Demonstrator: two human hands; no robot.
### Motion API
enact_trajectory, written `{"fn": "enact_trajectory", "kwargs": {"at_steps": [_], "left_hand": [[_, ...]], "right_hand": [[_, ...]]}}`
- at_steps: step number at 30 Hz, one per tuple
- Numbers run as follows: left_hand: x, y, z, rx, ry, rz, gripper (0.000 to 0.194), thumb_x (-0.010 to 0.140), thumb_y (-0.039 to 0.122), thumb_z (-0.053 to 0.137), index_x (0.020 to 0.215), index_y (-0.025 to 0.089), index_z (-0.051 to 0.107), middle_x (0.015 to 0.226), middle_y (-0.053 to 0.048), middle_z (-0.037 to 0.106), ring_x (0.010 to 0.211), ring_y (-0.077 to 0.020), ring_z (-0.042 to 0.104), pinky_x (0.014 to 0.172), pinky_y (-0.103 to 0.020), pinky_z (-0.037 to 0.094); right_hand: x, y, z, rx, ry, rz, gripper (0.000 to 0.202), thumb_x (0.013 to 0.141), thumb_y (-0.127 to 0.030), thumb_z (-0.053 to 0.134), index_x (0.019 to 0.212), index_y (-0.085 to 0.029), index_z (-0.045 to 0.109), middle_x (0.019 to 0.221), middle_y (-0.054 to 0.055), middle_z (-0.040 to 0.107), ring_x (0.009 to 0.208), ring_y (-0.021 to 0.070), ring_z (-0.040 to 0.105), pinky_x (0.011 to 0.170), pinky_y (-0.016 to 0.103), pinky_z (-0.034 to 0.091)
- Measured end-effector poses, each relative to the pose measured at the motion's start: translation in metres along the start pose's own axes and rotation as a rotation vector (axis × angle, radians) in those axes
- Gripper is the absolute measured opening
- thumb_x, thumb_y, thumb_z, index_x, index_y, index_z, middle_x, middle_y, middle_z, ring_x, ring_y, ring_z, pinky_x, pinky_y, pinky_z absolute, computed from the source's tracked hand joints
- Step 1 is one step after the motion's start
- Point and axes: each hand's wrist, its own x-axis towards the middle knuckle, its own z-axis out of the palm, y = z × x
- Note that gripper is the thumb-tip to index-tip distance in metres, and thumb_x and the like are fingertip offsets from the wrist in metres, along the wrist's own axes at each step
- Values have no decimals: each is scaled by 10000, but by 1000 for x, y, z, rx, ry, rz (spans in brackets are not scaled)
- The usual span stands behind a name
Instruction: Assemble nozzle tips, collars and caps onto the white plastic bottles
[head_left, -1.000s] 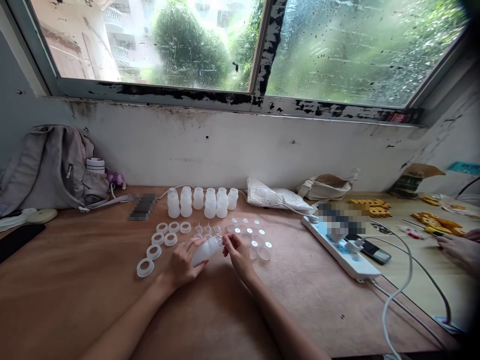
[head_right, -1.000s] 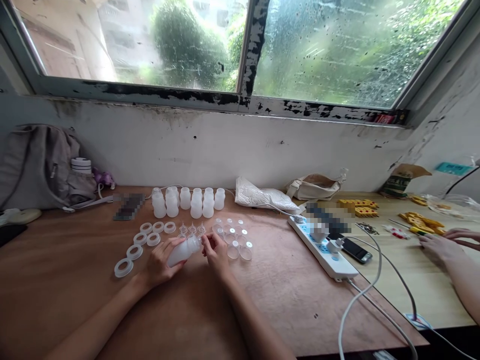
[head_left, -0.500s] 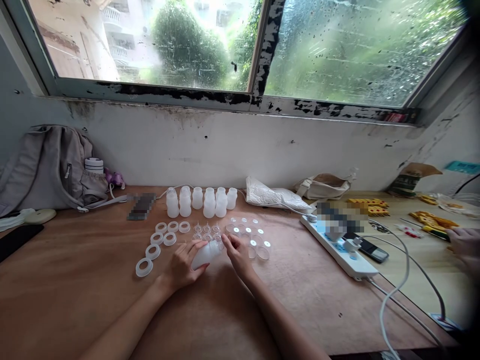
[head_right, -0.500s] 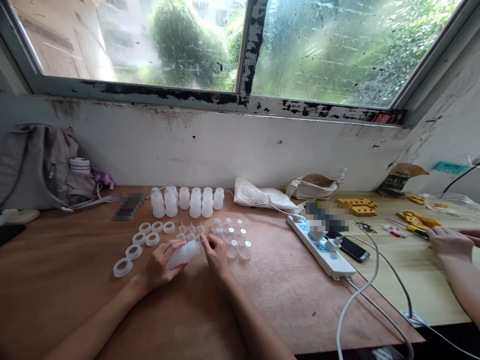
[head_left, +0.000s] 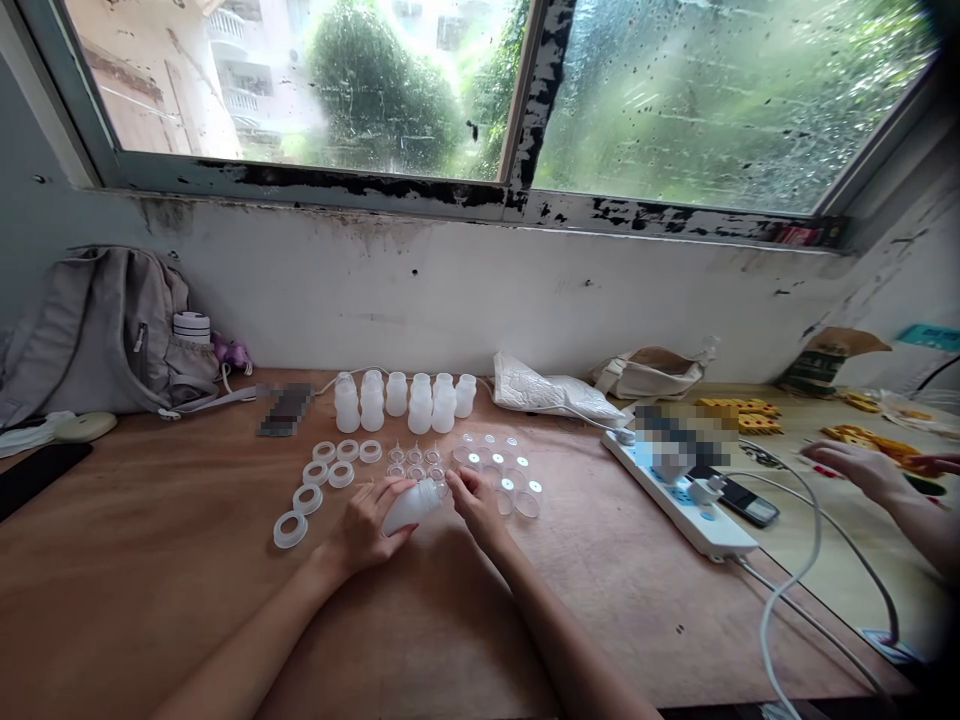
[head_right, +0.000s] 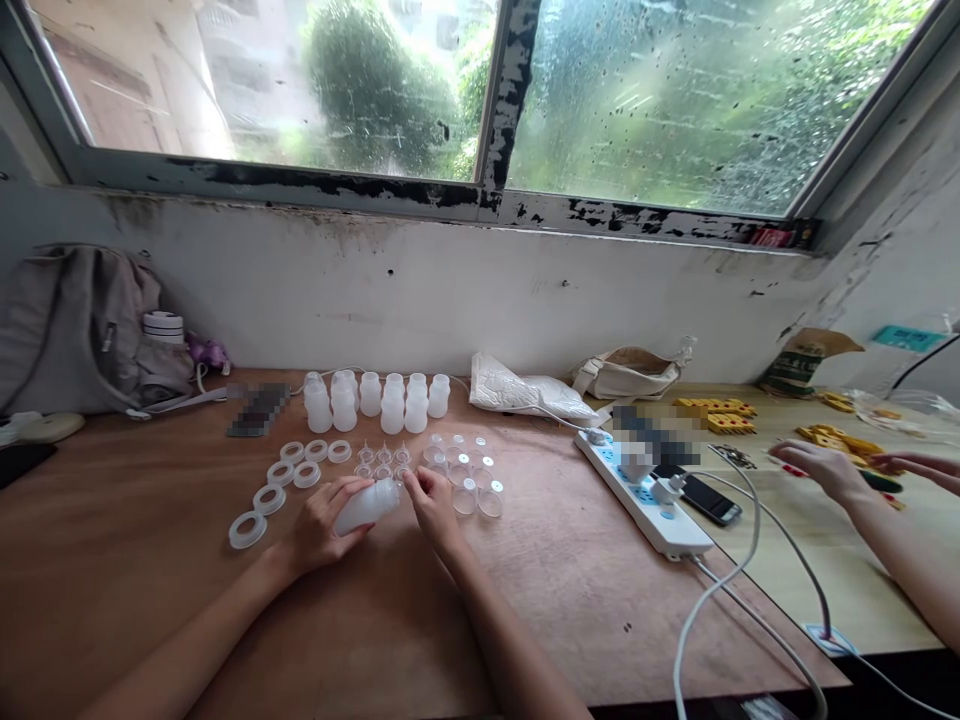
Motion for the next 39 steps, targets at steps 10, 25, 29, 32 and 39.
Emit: {"fn": "enact_trajectory", "kwargs": {"at_steps": [10, 25, 29, 32, 39], "left_hand": [[5, 16, -2, -735, -74, -480, 476, 693, 324, 604, 1112, 187, 424, 961, -71, 605, 881, -204, 567, 760, -307, 437], [9, 39, -4, -1530, -219, -939, 472, 727, 491, 538, 997, 103, 530, 883, -111, 606, 670, -130, 566, 604, -226, 418], [8, 42, -8, -1493, -331, -925, 424, 716, 475, 556, 907, 98, 583, 827, -95, 612, 622, -121, 555, 538, -212, 390], [9, 43, -10, -1275, -273, -866, 330, 667, 402, 632, 810, 108, 581, 747, -52, 602, 601, -124, 548, 513, -210, 370], [4, 46, -15, -1627, -552, -938, 473, 745, 525, 459, 904, 90, 556, 750, -79, 580, 588, -140, 561, 542, -249, 401]], "right_hand": [[-6, -23, -3, 301, -129, 32, 246, 739, -407, 550, 882, -208, 573, 808, 18, 574, 729, 152, 522, 648, 260, 403], [-10, -32, 3, 405, -265, 188, 289, 705, -419, 588, 856, -173, 596, 809, 42, 596, 732, 173, 533, 646, 277, 407], [-13, -40, 1, 562, -358, 228, 299, 681, -343, 629, 925, -172, 605, 905, 66, 616, 810, 197, 550, 706, 299, 412], [-14, -42, 0, 551, -335, 216, 310, 637, -327, 666, 902, -176, 612, 895, 61, 627, 840, 209, 551, 730, 304, 410], [-21, -48, 3, 670, -484, 288, 424, 625, -399, 638, 990, -208, 540, 1019, 90, 610, 689, 157, 563, 460, 197, 352]]}}
